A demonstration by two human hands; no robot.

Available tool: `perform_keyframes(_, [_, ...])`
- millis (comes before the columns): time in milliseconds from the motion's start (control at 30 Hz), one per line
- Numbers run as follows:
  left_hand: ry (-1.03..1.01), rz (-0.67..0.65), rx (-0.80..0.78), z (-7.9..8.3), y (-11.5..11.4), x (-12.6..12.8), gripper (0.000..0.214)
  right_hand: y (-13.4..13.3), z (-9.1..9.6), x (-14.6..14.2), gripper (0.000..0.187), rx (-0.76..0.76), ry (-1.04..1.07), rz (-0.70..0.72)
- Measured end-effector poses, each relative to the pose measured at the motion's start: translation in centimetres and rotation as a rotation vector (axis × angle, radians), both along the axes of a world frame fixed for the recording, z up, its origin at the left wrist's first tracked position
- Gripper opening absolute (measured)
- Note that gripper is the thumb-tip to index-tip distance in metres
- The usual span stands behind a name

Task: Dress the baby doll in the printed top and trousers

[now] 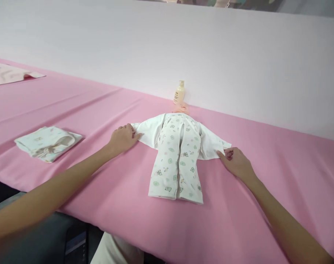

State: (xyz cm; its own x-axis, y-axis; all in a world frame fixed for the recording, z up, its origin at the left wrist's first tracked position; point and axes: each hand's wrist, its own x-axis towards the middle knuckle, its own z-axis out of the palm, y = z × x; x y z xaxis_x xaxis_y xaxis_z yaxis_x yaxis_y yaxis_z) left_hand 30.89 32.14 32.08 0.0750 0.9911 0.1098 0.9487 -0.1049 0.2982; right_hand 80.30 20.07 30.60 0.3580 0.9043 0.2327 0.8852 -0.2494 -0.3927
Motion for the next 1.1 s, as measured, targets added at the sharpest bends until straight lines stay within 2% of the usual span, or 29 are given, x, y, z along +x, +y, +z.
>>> perform_keyframes(100, [0.022, 0.015, -0.055, 0.1, 0.4, 0.6, 0.056, 0.6, -0.1, 0.0, 0.051, -0.082, 0.080, -0.041])
perform_keyframes(233, [0.014, 0.097, -0.105, 0.7, 0.6, 0.7, 0.065, 1.1, 1.1, -0.2, 0.045, -0.182, 0.088, -0.082])
perform_keyframes(333, [0.021, 0.096, -0.120, 0.7, 0.7, 0.2, 0.052, 1.0, 1.8, -0.1, 0.048, -0.255, 0.062, -0.049])
perform_keyframes(433, [-0.024, 0.050, -0.135, 0.4, 1.0, -0.2, 0.038, 0.8, 1.9, -0.1, 0.046, -0.234, 0.120, -0.003])
perform_keyframes(567, [-0.268, 0.094, -0.147, 0.2, 1.4, -0.9, 0.032, 0.2, 2.4, 0.2, 0.041, -0.149, 0.367, -0.018])
perform_keyframes(700, [-0.735, 0.064, -0.150, 1.9, 1.8, 0.2, 0.029, 0.8, 4.9, -0.3, 0.031, 0.018, 0.807, 0.056])
perform_keyframes(800, [-1.001, -0.073, -0.077, 4.4, 1.9, 4.3, 0.030, 2.9, 8.0, -3.4, 0.027, 0.191, 0.924, 0.203])
perform_keyframes(900, [-1.045, -0.325, -0.050, 6.6, 1.2, 9.8, 0.031, 5.1, 10.5, -8.7, 0.023, 0.227, 0.792, 0.405])
perform_keyframes(1000, [-0.805, -0.612, -0.029, 7.0, -0.3, 13.5, 0.025, 5.9, 11.0, -13.2, 0.027, 0.101, 0.359, 0.706])
perform_keyframes(1033, [-0.702, -0.687, -0.029, 6.8, -0.9, 13.8, 0.025, 5.7, 10.6, -14.1, 0.028, 0.034, 0.250, 0.784])
perform_keyframes(1100, [-0.570, -0.784, -0.042, 6.0, -1.8, 13.5, 0.027, 5.0, 9.5, -14.9, 0.032, -0.044, 0.130, 0.855])
